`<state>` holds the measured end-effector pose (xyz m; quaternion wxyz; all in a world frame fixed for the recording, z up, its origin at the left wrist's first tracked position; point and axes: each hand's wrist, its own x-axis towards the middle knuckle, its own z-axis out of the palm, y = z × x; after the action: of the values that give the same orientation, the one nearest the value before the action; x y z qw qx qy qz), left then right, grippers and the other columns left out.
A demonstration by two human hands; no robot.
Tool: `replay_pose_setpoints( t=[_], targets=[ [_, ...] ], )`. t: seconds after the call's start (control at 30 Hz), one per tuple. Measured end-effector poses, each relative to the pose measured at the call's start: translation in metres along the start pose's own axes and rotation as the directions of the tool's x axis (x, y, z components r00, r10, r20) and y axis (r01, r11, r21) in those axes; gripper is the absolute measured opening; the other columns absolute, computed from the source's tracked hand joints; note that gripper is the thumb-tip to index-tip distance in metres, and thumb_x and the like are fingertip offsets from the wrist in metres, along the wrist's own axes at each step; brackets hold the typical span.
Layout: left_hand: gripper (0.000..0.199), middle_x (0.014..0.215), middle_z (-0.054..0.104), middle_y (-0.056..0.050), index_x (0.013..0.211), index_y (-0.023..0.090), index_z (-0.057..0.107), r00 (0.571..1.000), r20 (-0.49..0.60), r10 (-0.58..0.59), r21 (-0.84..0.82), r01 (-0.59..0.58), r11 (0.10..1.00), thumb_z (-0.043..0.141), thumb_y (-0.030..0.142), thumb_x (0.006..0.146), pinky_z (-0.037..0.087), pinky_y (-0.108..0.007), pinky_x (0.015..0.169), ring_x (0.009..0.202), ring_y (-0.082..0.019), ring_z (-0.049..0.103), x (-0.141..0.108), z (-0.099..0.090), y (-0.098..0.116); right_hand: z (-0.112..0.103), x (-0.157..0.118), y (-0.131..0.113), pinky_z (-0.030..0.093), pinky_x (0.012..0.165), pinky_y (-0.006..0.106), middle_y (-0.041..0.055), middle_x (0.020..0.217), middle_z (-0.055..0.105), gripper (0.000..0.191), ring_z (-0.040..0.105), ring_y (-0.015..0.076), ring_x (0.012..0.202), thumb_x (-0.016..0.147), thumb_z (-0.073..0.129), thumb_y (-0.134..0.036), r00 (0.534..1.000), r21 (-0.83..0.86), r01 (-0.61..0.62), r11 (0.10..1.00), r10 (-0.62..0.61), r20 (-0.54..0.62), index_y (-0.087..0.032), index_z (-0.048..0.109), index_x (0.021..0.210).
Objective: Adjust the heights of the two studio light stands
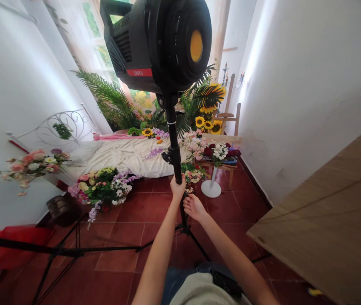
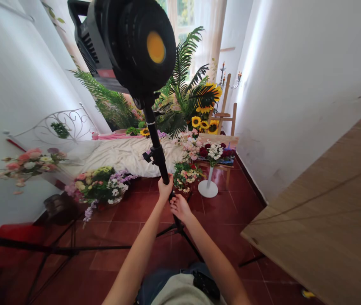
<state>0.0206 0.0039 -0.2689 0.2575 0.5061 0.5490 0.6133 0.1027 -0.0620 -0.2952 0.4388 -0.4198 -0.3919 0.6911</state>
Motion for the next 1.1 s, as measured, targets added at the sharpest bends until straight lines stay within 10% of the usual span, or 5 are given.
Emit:
replay_pose_setpoints(
  t=[0.23, 0.47, 0.63, 0.9, 1.1],
  targets=[
    [0.022, 0.065, 0.063, -0.002, 0.081, 0.016, 0.063, 1.000, 0.001, -0.012, -0.040, 0.012, 0.999, 0.061, 0.036, 0.072, 0.046, -0.024, 0.062, 0.063, -0.014, 0.060, 0.000, 0.000, -0.002, -0.003, -0.011, 0.001, 0.021, 0.039, 0.020, -0.0033, 0.056, 0.047, 0.040, 0.035, 0.0093, 0.041, 0.087, 0.029, -0.055, 0.998, -0.123, -0.054, 0.991, 0.048, -0.052, -0.021, 0.045, 0.073],
    [0.021, 0.067, 0.063, -0.003, 0.080, 0.016, 0.063, 1.000, 0.001, -0.026, -0.085, 0.026, 0.996, 0.061, 0.034, 0.071, 0.045, -0.024, 0.063, 0.064, -0.014, 0.060, 0.002, 0.003, -0.005, -0.010, -0.019, -0.016, 0.035, 0.059, 0.024, 0.0039, 0.086, 0.063, 0.034, 0.059, 0.0175, 0.078, 0.091, 0.033, -0.052, 0.892, -0.908, 0.196, 0.370, -0.453, 0.008, -0.022, 0.050, 0.088],
    [0.020, 0.070, 0.063, -0.004, 0.081, 0.015, 0.063, 1.000, 0.008, 0.004, -0.087, -0.003, 0.996, 0.059, 0.033, 0.073, 0.044, -0.023, 0.062, 0.065, -0.013, 0.058, 0.002, 0.002, -0.006, -0.008, -0.012, -0.013, 0.035, 0.062, 0.025, 0.0059, 0.090, 0.062, 0.034, 0.058, 0.0182, 0.082, 0.094, 0.028, -0.045, 0.879, -0.911, 0.234, 0.341, -0.474, 0.048, -0.022, 0.053, 0.089],
    [0.019, 0.075, 0.064, -0.004, 0.081, 0.015, 0.063, 1.000, 0.018, 0.019, -0.051, -0.018, 0.999, 0.057, 0.032, 0.075, 0.043, -0.022, 0.063, 0.065, -0.012, 0.056, 0.002, 0.000, -0.007, 0.011, 0.007, 0.009, 0.027, 0.042, 0.020, -0.0046, 0.050, 0.041, 0.039, 0.034, 0.0083, 0.042, 0.089, 0.038, -0.046, 0.977, 0.049, 0.061, 0.997, -0.050, -0.206, -0.019, 0.049, 0.063],
    [0.018, 0.078, 0.065, -0.005, 0.082, 0.015, 0.063, 0.999, 0.023, 0.027, -0.056, -0.026, 0.998, 0.057, 0.030, 0.075, 0.044, -0.022, 0.066, 0.068, -0.013, 0.058, 0.003, -0.001, -0.007, 0.013, 0.009, -0.006, 0.021, 0.036, 0.015, -0.0081, 0.046, 0.027, 0.029, 0.024, 0.0056, 0.038, 0.089, 0.032, -0.018, 0.942, 0.739, -0.334, 0.585, 0.234, 0.241, -0.018, 0.041, 0.062]
  ],
)
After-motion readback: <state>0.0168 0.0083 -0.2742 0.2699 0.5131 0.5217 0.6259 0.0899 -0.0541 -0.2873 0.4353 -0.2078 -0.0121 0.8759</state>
